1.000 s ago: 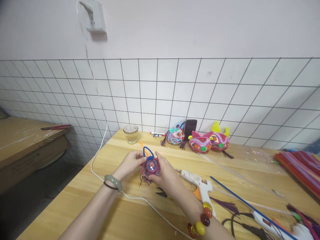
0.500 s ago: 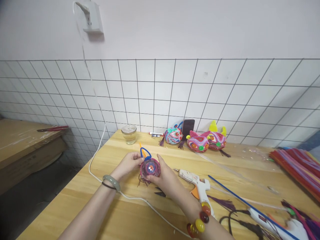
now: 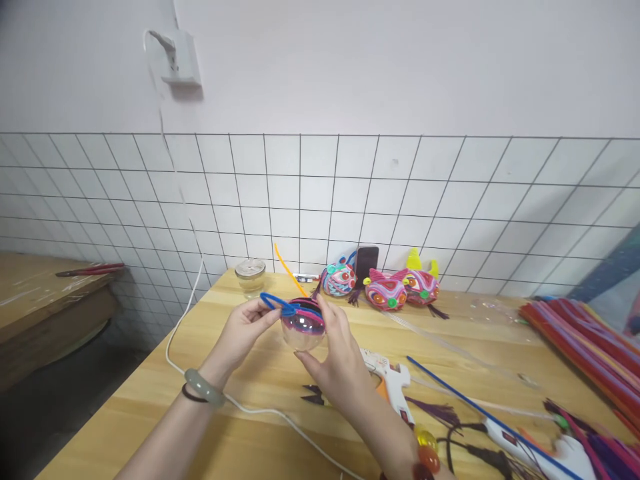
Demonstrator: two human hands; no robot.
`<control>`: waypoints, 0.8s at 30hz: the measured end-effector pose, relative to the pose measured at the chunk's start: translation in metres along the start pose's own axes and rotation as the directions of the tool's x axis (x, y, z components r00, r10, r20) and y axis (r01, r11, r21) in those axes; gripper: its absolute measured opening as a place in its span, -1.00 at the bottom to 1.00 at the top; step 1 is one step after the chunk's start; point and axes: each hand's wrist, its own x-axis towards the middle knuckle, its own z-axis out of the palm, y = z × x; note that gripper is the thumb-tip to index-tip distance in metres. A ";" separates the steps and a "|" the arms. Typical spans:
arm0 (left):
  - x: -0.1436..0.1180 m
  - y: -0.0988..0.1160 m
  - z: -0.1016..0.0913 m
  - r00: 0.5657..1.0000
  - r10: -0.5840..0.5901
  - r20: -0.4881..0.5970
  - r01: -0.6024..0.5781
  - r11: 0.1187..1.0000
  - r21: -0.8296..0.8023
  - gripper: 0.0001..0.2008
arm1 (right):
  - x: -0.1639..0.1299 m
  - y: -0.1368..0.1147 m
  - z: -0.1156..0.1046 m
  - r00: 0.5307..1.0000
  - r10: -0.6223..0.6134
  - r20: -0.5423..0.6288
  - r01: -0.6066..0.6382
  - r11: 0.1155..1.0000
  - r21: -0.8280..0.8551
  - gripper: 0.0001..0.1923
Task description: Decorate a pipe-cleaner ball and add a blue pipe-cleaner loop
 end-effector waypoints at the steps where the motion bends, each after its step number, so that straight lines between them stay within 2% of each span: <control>1: -0.001 0.002 0.001 1.000 0.004 0.009 -0.004 1.000 -0.006 -0.86 | -0.003 -0.002 -0.003 1.000 -0.008 -0.015 0.008 1.000 -0.018 -0.17; 5: -0.004 0.005 0.006 0.999 0.004 0.052 -0.003 1.000 -0.027 -0.85 | -0.014 -0.003 -0.009 0.998 -0.027 -0.057 0.024 0.998 -0.054 -0.18; 8: -0.005 0.007 0.008 0.998 -0.004 0.066 0.007 0.999 -0.048 -0.84 | -0.019 -0.005 -0.011 0.997 -0.021 -0.070 0.019 1.000 -0.018 -0.19; 13: -0.007 0.011 0.011 0.998 -0.023 0.055 0.027 0.996 -0.087 -0.88 | -0.019 -0.010 -0.016 0.991 0.116 -0.063 -0.104 0.980 0.172 -0.19; 18: -0.008 0.016 0.018 0.997 -0.049 0.061 0.056 0.991 -0.119 -0.89 | -0.019 -0.008 -0.020 0.981 0.193 -0.029 -0.174 0.932 0.317 -0.12; 24: -0.009 0.024 0.028 0.995 -0.088 0.036 0.090 0.994 -0.062 -0.87 | -0.015 -0.005 -0.028 0.961 0.273 0.046 -0.261 0.841 0.474 -0.07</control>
